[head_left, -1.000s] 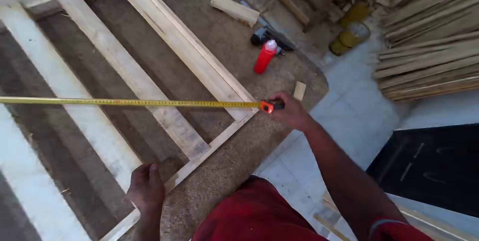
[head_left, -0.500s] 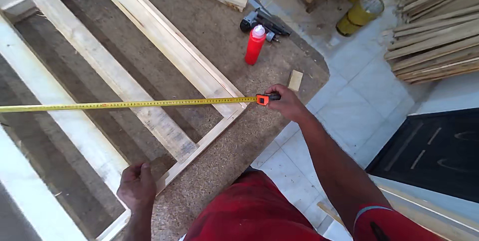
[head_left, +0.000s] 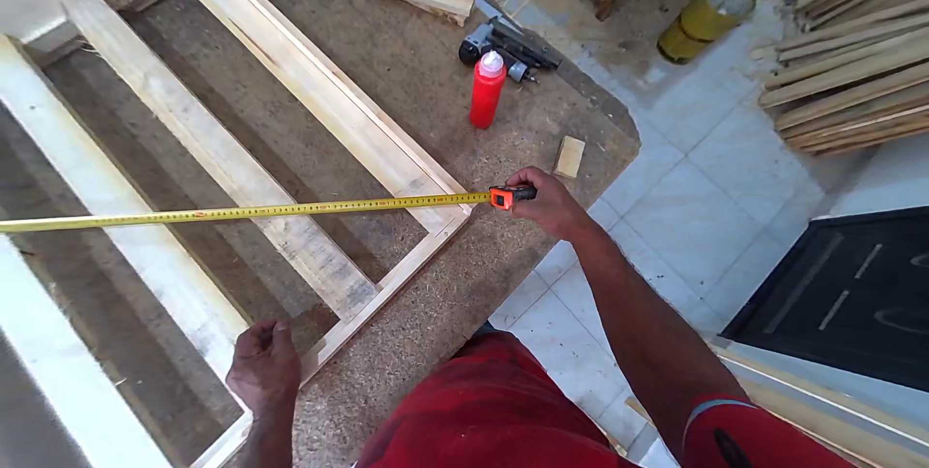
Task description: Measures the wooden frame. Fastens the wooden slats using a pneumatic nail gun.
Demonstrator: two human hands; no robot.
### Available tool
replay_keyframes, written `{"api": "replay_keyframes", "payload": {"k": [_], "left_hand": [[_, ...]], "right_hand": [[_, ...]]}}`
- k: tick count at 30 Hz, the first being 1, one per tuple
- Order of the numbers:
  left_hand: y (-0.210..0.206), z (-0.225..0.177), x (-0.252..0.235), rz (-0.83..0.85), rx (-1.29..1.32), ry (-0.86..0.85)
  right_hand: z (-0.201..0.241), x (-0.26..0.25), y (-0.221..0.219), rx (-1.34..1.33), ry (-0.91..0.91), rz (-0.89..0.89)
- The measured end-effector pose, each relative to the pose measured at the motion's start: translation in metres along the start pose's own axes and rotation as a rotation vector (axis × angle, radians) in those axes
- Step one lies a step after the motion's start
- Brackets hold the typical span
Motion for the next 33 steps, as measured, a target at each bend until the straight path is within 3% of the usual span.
{"api": "replay_keyframes", "payload": {"k": [23,29,33], "left_hand": [[-0.001,0.005,-0.003,0.016,-0.006,0.007],[-0.007,-0.028,0.004,0.038,0.085,0.088],[-0.022,-0.057,0.017,0.080,0.130,-0.009]], "right_hand": [[-0.001,-0.001,0.000,0.061,0.018,-0.012],[-0.007,-0.001,0.002,0.024,0.034,-0.008],[-0.009,-0.001,0.002,0.013,0.044,-0.020]]}}
Point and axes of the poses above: each hand's wrist, its own x-axis away from the middle knuckle, its own y-axis out of the back of the hand, z = x × y, the point moved 1 cm from there along -x, towards the middle knuckle
